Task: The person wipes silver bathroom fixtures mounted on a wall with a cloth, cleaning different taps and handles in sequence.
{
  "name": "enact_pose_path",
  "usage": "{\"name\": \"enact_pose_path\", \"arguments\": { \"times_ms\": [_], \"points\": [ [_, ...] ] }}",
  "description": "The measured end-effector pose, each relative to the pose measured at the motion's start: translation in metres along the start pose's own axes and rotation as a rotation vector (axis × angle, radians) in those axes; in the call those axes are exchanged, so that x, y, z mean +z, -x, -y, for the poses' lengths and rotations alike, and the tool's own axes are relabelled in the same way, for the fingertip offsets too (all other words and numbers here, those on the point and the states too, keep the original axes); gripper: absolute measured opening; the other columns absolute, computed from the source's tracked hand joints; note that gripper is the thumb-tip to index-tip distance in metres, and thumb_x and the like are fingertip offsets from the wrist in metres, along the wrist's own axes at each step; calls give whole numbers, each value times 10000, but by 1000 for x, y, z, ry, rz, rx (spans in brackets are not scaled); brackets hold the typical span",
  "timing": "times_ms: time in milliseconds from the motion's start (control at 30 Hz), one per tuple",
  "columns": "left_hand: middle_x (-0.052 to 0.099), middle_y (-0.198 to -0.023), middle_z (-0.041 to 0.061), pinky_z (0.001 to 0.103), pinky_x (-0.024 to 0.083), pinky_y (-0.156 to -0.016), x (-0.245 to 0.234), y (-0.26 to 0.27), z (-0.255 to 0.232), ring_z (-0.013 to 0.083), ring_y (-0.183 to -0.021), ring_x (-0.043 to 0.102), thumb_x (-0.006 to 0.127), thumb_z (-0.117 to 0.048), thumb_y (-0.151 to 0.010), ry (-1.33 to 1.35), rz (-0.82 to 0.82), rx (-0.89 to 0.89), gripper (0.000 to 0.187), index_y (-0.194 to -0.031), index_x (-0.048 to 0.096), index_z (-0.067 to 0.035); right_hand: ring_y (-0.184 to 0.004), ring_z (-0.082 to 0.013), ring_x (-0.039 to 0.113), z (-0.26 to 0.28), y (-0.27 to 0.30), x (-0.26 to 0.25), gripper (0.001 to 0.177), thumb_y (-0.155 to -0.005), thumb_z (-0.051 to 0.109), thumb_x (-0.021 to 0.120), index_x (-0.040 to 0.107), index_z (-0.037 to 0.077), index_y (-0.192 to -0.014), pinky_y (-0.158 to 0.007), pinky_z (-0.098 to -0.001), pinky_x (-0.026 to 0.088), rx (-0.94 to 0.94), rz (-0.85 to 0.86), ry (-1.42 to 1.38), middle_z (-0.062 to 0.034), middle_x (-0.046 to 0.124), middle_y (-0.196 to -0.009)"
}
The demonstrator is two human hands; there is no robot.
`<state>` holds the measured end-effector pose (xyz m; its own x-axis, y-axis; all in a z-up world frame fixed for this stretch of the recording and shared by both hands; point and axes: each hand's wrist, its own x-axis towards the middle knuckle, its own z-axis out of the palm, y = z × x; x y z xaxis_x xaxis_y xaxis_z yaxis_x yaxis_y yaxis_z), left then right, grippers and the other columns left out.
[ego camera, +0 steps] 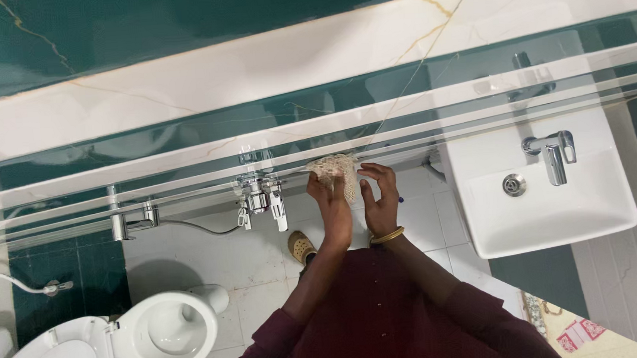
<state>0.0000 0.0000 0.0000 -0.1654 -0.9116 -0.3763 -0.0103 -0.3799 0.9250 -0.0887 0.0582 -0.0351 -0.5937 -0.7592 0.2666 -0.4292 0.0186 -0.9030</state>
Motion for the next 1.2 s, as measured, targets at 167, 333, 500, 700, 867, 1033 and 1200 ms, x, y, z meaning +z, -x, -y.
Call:
{"name": "enact_pose_path", "arguments": {
  "times_ms": [167,333,500,700,867,1033,1200],
  "points": [
    [105,-1630,283,511,234,-1230,2,23,-6,449,-1518,123,568,-338,-1069,-399,-7,410,800,-1586,135,93,-1306,-304,550,31,-13,-7,288,-1014,96,624,627,68,-1300,-1110,-426,454,-107,31,-26,-134,556,-1348],
    [237,-1569,249,491,330,-1160,-9,24,-13,399,-1445,228,536,-248,-1067,-528,-13,482,635,-1578,353,79,-1283,-329,517,35,-16,-1,334,-1021,99,635,645,98,-1355,-1077,-411,468,-156,184,29,-169,476,-1356],
    [358,-1498,207,522,355,-1137,-21,23,-21,389,-1409,295,608,-229,-1037,-678,9,636,567,-1512,470,48,-1290,-340,525,26,-20,12,403,-1007,145,652,566,88,-1397,-1015,-422,491,-93,180,-24,-177,448,-1371],
    [350,-1508,226,635,246,-1126,-13,25,-27,455,-1411,269,698,-346,-956,-892,72,695,709,-1519,472,21,-1164,-275,585,13,-14,23,441,-1011,210,622,473,40,-1390,-831,-373,609,45,91,-208,-151,443,-1324],
    [342,-1585,201,655,165,-1167,-10,39,-33,491,-1480,187,731,-388,-901,-948,191,796,718,-1468,516,-4,-1133,-257,596,28,-16,22,549,-977,262,674,418,14,-1395,-859,-373,583,-219,61,-52,-148,444,-1319],
    [400,-1576,137,652,120,-1234,-10,42,-34,461,-1533,183,709,-415,-940,-994,300,802,662,-1459,544,-38,-1140,-265,602,33,-7,26,548,-983,278,658,411,26,-1403,-866,-374,585,-353,75,71,-144,466,-1311],
    [418,-1603,94,619,109,-1302,-12,39,-39,395,-1598,204,653,-423,-992,-866,397,718,632,-1518,541,-92,-1146,-273,609,3,5,34,548,-988,295,642,405,39,-1411,-874,-376,588,-356,120,68,-140,489,-1303]
  ]
}}
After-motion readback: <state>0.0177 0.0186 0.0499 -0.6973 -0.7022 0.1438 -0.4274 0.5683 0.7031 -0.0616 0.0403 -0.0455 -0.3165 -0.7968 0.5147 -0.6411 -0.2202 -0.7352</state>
